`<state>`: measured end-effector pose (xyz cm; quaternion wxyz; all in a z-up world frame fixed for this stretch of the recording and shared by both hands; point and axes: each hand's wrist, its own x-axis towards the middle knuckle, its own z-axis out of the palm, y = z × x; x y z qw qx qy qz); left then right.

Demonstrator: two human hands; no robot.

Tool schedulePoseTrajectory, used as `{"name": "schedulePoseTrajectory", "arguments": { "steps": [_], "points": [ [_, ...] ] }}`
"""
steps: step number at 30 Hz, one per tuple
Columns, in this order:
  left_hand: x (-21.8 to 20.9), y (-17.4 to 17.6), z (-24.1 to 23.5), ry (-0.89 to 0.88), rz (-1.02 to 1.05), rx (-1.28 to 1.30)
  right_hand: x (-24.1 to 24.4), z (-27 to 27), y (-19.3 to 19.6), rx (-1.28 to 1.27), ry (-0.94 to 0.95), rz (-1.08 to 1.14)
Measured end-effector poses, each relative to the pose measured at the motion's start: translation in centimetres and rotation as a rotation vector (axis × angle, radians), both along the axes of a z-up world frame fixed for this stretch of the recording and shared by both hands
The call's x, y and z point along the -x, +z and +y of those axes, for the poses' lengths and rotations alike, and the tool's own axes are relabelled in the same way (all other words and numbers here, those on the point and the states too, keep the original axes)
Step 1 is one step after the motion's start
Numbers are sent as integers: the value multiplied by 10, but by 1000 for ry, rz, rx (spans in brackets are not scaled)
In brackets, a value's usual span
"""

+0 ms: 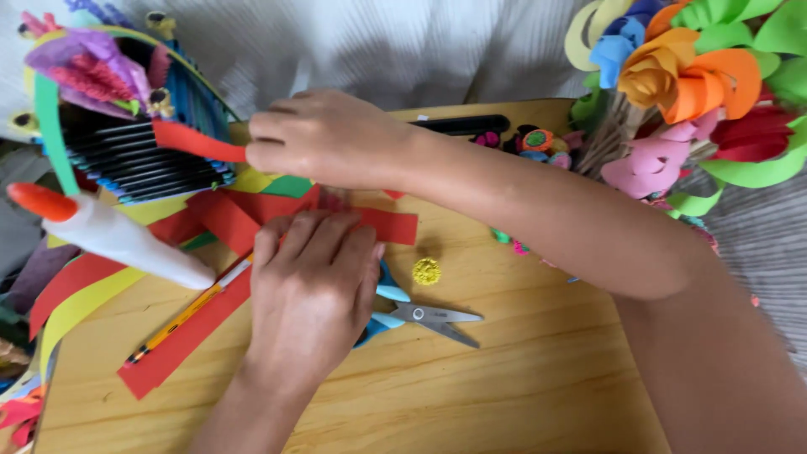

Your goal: Assembling small paper flowers and cutting paper strips for a craft project

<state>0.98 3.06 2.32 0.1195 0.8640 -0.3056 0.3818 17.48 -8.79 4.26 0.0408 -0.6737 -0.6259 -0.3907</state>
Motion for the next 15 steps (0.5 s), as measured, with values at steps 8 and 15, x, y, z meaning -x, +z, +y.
{"name": "schedulePoseTrajectory", "arguments": {
  "steps": [8, 15],
  "points": [
    [1, 19, -8, -121, 45, 159, -6, -2, -3, -22, -49, -330],
    [1, 33, -7, -168, 57, 244, -6, 6, -4, 37, 6, -265]
  ]
}}
